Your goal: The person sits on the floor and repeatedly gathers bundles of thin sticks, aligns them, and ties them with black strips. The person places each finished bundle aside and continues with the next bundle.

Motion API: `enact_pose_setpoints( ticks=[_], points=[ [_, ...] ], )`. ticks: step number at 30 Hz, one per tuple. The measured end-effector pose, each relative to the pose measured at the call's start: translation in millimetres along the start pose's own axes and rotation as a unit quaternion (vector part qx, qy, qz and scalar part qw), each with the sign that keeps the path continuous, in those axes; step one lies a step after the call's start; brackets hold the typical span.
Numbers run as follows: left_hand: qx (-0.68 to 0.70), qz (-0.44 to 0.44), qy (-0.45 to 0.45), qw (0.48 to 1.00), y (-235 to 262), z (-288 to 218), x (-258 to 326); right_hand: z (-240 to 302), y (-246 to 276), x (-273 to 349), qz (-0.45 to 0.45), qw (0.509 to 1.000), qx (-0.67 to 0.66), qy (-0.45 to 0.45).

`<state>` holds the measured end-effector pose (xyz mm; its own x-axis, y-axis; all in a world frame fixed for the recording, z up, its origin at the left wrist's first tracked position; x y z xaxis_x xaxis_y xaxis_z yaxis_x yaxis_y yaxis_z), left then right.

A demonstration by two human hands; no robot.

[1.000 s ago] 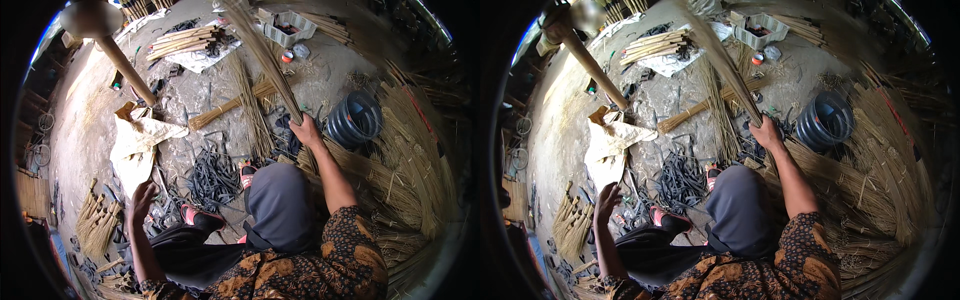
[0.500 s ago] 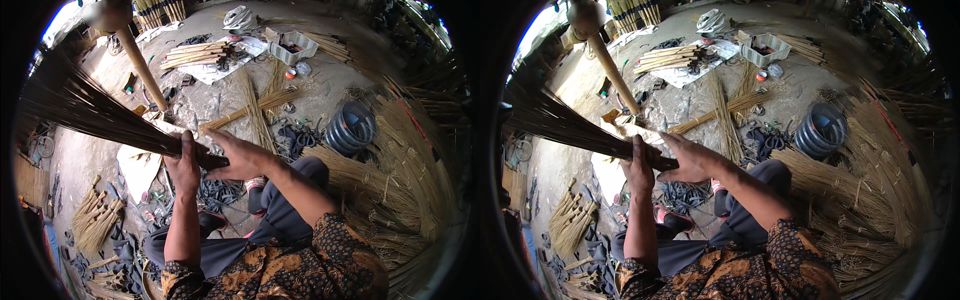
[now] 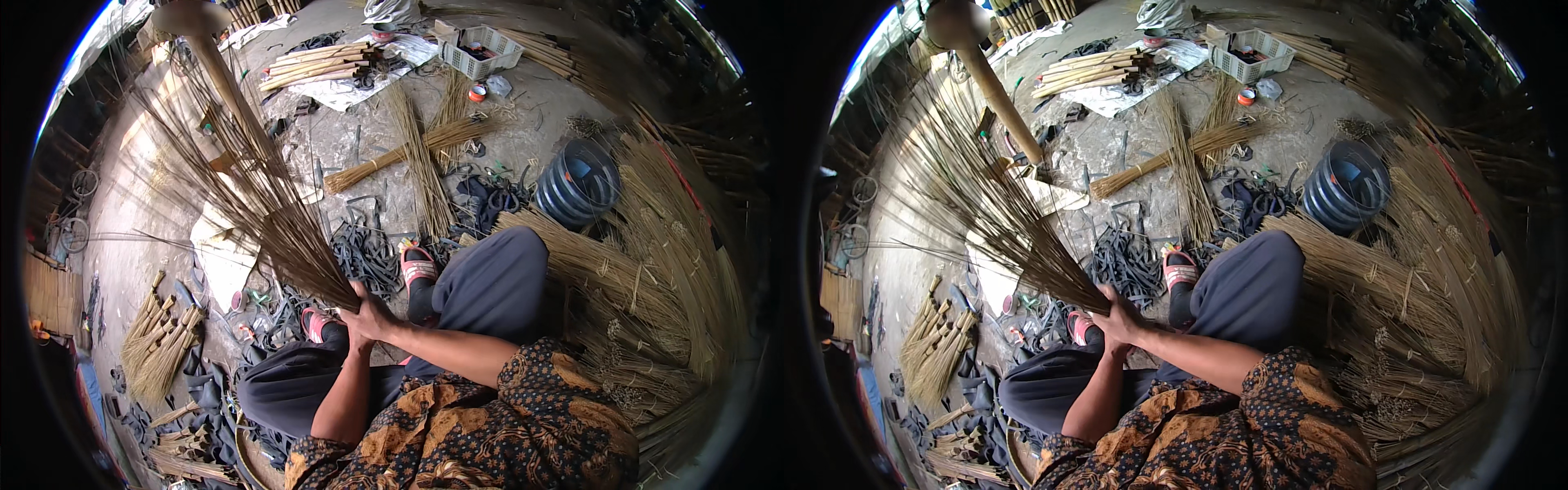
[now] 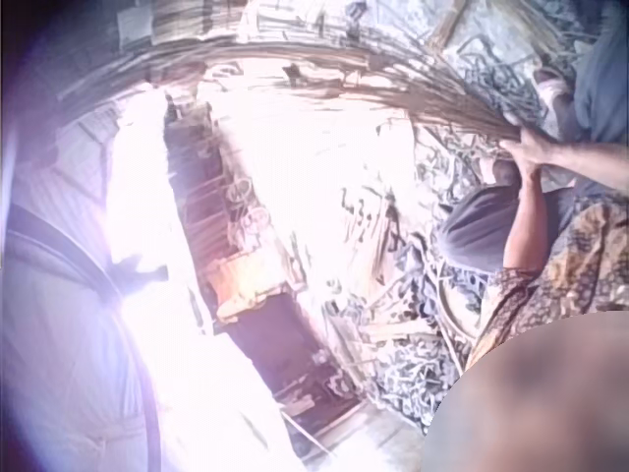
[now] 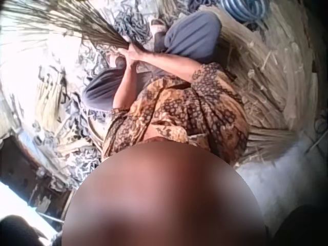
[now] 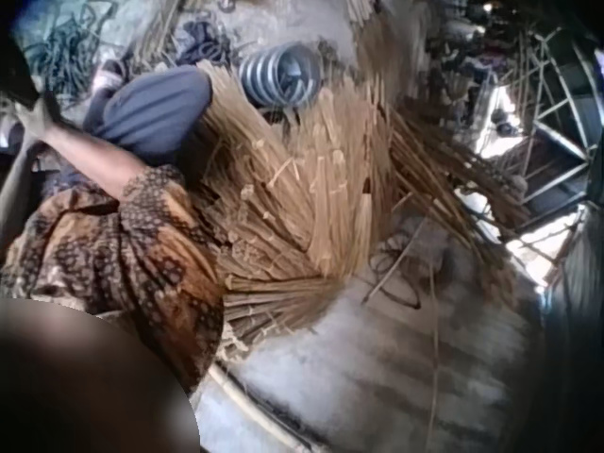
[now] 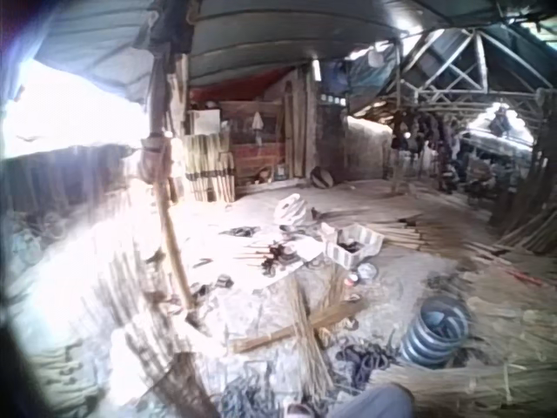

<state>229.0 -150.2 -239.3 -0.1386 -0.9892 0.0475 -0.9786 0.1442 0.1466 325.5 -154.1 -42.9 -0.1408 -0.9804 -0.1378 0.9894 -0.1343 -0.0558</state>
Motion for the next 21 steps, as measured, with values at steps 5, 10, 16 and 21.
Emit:
enact_pose_setpoints(
  ticks=[5, 10, 16, 21],
  points=[
    [0.028, 0.019, 0.017, 0.999, -3.9, 54.6, -12.8, -67.1, 0.1, 3.9, -0.006, 0.999, 0.046, -0.023],
    [0.075, -0.031, 0.057, 0.995, -4.3, 22.6, -3.9, -54.5, 9.1, 3.2, -0.01, 1.0, 0.025, -0.005],
    [-0.131, 0.154, 0.029, 0.979, -19.7, -102.8, 10.9, 16.9, 55.4, -83.7, -0.074, 0.985, -0.084, -0.129],
    [-0.048, 0.291, -0.008, 0.956, -28.4, -214.7, -4.0, 94.4, 99.3, -99.1, 0.065, 0.931, -0.358, -0.026]
  ],
)
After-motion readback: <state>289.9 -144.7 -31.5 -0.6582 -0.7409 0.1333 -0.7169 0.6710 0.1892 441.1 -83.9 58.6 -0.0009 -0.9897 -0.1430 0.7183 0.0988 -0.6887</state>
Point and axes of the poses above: each hand's wrist, its own x-axis away from the middle knuckle, its own y-axis out of the back of the hand, z = x × y, the point moved 4 cm from there along -x, towards the middle knuckle, and after that the axes turned 11 degrees about -x, right-handed, at the moved point
